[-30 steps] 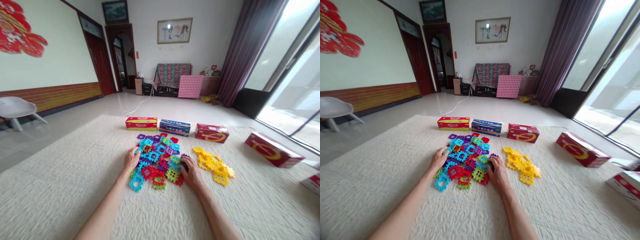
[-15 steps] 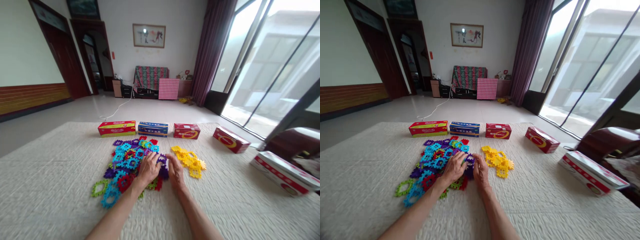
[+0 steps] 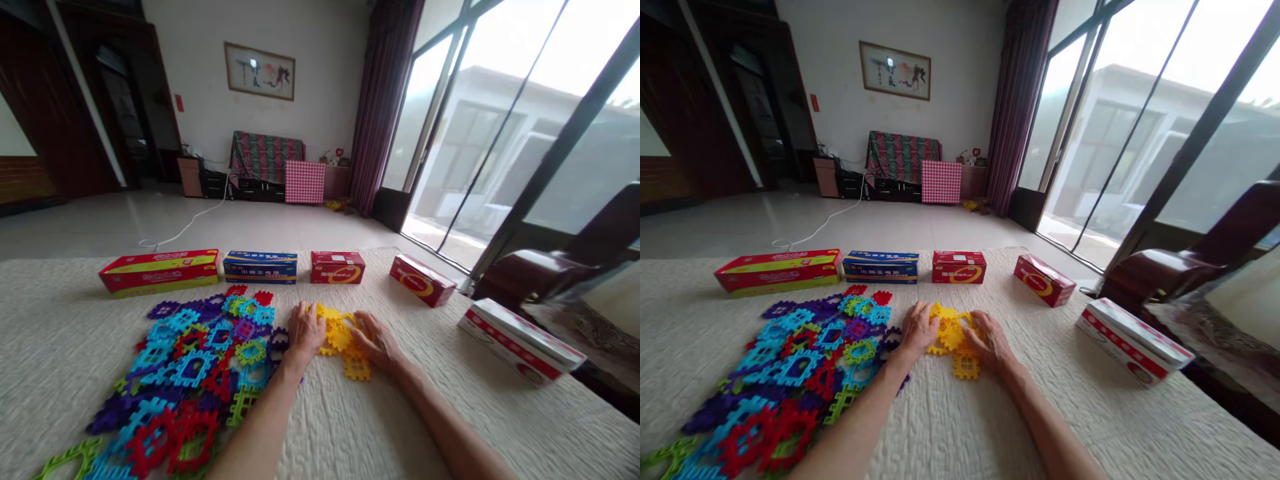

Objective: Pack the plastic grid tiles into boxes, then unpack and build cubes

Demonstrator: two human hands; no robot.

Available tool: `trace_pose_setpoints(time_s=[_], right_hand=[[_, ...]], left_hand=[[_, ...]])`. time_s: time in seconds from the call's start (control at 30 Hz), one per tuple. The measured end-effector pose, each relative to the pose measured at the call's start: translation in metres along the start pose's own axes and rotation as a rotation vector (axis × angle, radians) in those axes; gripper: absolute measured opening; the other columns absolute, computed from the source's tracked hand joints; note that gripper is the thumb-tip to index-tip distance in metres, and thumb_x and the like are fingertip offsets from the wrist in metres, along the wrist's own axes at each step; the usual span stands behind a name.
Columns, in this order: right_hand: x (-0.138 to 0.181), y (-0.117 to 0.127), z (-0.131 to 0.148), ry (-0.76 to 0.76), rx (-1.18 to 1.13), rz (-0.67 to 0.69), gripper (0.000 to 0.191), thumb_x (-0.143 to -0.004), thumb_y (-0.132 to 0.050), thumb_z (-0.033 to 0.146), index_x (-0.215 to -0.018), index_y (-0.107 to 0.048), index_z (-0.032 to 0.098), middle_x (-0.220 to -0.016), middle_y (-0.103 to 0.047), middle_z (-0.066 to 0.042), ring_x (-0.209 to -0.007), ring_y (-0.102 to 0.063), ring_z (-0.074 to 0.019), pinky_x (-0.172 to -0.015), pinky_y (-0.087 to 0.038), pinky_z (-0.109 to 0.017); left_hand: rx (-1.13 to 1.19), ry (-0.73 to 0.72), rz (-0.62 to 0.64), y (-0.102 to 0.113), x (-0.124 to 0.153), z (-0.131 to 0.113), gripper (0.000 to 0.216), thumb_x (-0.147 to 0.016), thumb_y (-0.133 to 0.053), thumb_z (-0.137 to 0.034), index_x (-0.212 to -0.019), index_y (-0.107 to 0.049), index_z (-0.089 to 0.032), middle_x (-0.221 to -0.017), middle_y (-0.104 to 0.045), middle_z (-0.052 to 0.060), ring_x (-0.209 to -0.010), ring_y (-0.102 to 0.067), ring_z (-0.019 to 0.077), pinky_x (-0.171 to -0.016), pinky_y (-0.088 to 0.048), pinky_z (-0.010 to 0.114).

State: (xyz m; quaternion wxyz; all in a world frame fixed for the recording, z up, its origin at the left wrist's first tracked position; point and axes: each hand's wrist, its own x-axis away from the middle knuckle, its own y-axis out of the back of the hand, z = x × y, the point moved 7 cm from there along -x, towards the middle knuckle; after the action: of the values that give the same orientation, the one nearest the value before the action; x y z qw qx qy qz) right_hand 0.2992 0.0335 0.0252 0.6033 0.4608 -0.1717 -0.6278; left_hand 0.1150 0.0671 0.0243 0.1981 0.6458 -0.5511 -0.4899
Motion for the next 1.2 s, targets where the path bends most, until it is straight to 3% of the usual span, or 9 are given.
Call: trace_pose_setpoints(time_s=[0.13, 0.33, 0.6, 0.87, 1.03, 1.2], right_hand=[[-0.011, -0.013, 0.008, -0.001, 0.024, 0.061, 0.038, -0.087, -0.053, 0.040, -0.118, -0.058, 0.017, -0.120, -0.063, -0.014, -0.111, -0.058, -0.0271, -0.099, -0.041, -0.044], [-0.022, -0.029, 0.025, 0.077, -0.011, 0.048, 0.033, -0.083, -0.059, 0.032, -0.114, -0.060, 0.020, -0.121, -0.063, -0.011, -0.114, -0.056, -0.0255, -0.101, -0.039, -0.043], [-0.021, -0.026, 0.023, 0.077, -0.075, -0.024, 0.025, -0.081, -0.059, 0.024, -0.105, -0.061, 0.020, -0.105, -0.068, -0.007, -0.095, -0.062, -0.0207, -0.090, -0.046, -0.036], [-0.021, -0.023, 0.027, 0.111, -0.114, -0.015, 0.023, -0.085, -0.053, 0.029, -0.103, -0.062, 0.019, -0.102, -0.069, -0.009, -0.092, -0.063, -0.0216, -0.085, -0.048, -0.036], [-0.020, -0.023, 0.025, 0.093, -0.100, -0.009, 0.026, -0.086, -0.052, 0.031, -0.105, -0.063, 0.018, -0.105, -0.069, -0.010, -0.093, -0.064, -0.0223, -0.085, -0.048, -0.036], [-0.021, -0.024, 0.024, 0.108, -0.105, -0.009, 0.027, -0.085, -0.051, 0.032, -0.104, -0.063, 0.018, -0.103, -0.069, -0.010, -0.092, -0.064, -0.0224, -0.085, -0.049, -0.036]], left_hand=[[-0.022, -0.036, 0.035, -0.007, 0.004, -0.004, 0.028, -0.088, -0.050, -0.026, -0.111, -0.063, -0.017, -0.114, -0.061, 0.011, -0.109, -0.056, 0.0260, -0.097, -0.043, 0.038], [0.016, -0.053, 0.052, -0.009, 0.001, -0.003, 0.024, -0.082, -0.044, -0.006, -0.094, -0.063, -0.014, -0.095, -0.063, 0.011, -0.097, -0.061, 0.0220, -0.090, -0.047, 0.033], [0.125, -0.048, -0.047, -0.020, 0.011, -0.016, 0.041, -0.083, -0.039, -0.002, -0.120, -0.056, -0.008, -0.106, -0.062, 0.015, -0.101, -0.061, 0.0234, -0.090, -0.050, 0.035], [0.286, 0.005, -0.201, -0.005, 0.021, 0.001, 0.047, -0.085, -0.042, -0.011, -0.132, -0.047, -0.010, -0.123, -0.059, 0.018, -0.119, -0.056, 0.0262, -0.101, -0.047, 0.039], [0.221, -0.068, -0.109, 0.011, 0.030, 0.017, 0.045, -0.086, -0.042, -0.013, -0.131, -0.049, -0.010, -0.123, -0.060, 0.017, -0.119, -0.056, 0.0246, -0.104, -0.045, 0.038], [0.181, 0.083, -0.060, 0.019, 0.008, 0.019, 0.040, -0.084, -0.041, -0.007, -0.119, -0.061, -0.010, -0.114, -0.066, 0.016, -0.112, -0.061, 0.0232, -0.101, -0.047, 0.034]])
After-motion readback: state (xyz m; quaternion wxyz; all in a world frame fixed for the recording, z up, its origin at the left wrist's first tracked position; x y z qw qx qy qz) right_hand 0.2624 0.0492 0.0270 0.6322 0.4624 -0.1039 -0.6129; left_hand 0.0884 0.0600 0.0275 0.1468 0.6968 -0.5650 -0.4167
